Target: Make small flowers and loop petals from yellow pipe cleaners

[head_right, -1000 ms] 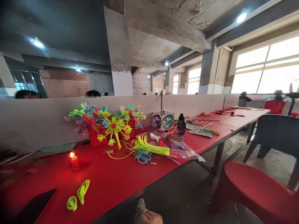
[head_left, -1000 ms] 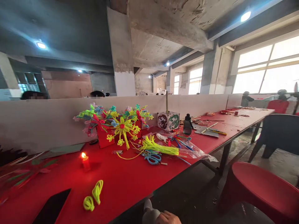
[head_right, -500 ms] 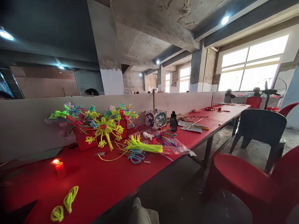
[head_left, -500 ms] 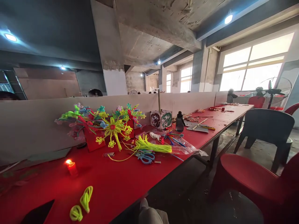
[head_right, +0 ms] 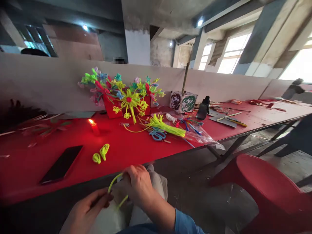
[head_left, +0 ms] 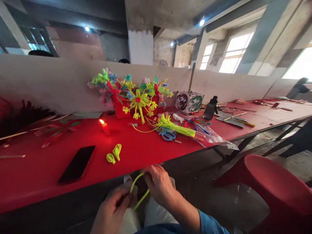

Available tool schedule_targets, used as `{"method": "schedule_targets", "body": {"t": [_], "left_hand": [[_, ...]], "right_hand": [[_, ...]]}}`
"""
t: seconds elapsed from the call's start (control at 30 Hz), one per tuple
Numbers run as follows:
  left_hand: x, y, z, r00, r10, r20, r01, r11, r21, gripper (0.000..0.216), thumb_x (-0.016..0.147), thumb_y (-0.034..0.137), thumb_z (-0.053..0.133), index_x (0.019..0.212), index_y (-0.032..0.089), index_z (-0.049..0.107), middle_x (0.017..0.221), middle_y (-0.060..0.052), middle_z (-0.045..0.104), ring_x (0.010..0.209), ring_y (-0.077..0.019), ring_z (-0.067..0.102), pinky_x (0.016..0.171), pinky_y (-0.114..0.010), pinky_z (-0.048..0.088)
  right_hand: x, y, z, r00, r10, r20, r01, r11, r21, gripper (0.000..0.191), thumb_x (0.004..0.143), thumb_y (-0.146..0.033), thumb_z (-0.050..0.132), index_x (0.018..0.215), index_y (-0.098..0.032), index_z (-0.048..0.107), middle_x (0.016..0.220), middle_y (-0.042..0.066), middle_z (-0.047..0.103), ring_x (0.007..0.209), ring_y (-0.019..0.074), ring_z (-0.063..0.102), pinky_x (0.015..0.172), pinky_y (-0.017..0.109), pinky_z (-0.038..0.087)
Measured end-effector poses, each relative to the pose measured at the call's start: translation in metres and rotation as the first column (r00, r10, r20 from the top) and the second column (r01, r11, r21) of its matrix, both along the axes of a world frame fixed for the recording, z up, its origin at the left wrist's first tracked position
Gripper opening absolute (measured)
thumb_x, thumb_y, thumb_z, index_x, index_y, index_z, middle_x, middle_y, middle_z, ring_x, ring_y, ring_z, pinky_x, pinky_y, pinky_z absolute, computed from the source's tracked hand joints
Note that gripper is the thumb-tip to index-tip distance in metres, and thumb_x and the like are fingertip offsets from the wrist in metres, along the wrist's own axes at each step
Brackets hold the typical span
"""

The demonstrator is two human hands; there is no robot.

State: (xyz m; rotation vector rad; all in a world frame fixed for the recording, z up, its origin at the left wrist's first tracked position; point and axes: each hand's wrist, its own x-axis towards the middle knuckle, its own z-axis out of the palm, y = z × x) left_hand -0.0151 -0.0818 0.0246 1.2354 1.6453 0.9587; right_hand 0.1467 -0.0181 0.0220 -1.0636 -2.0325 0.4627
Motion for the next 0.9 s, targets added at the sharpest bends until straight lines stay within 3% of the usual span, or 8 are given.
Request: {"method": "schedule_targets", "body": {"t": [0.13, 0.37, 0.63, 0.9], "left_hand": [[-0.001, 0.007, 0.004, 0.999, 0.049, 0.014, -0.050, 0.996, 0.080, 0.019, 0.068, 0.035, 0.059, 0.076, 0.020, 0.067, 0.062, 0.000, 0.065, 0.067, -0.0191, 0.059, 0.064, -0.023, 0.044], [0.007, 0.009, -0.005, 0.981, 0.068, 0.183, -0.072, 0.997, 0.017, 0.021, 0.070, 0.037, 0.059, 0.073, 0.018, 0.066, 0.072, -0.002, 0.066, 0.074, -0.0183, 0.057, 0.067, -0.023, 0.041], [0.030, 0.003, -0.015, 0.840, 0.010, 0.543, 0.058, 0.992, -0.108, 0.020, 0.068, 0.036, 0.062, 0.063, 0.016, 0.058, 0.074, -0.003, 0.064, 0.079, -0.0189, 0.056, 0.072, -0.028, 0.041], [0.038, 0.006, -0.016, 0.809, 0.046, 0.586, 0.008, 0.996, -0.088, 0.017, 0.070, 0.031, 0.060, 0.065, 0.016, 0.056, 0.064, 0.002, 0.054, 0.066, -0.0133, 0.050, 0.064, -0.025, 0.038]], "right_hand": [[-0.006, 0.012, 0.016, 0.998, 0.009, -0.062, -0.012, 0.999, -0.046, 0.012, 0.072, -0.011, 0.052, 0.074, -0.018, 0.061, 0.073, 0.003, 0.057, 0.073, 0.0149, 0.051, 0.067, 0.025, 0.038], [-0.013, 0.016, 0.011, 0.947, 0.047, -0.317, -0.149, 0.940, -0.306, 0.007, 0.072, -0.018, 0.055, 0.069, -0.018, 0.061, 0.061, -0.002, 0.054, 0.056, 0.0099, 0.047, 0.053, 0.020, 0.035], [-0.026, 0.010, -0.003, 0.780, -0.061, -0.623, -0.312, 0.824, -0.472, 0.008, 0.067, -0.025, 0.058, 0.068, -0.017, 0.059, 0.062, -0.002, 0.056, 0.057, 0.0097, 0.048, 0.056, 0.021, 0.038], [-0.036, 0.000, -0.005, 0.583, -0.187, -0.791, -0.501, 0.684, -0.531, 0.018, 0.067, -0.031, 0.063, 0.066, -0.015, 0.055, 0.052, -0.004, 0.048, 0.047, 0.0053, 0.039, 0.044, 0.018, 0.030]]}}
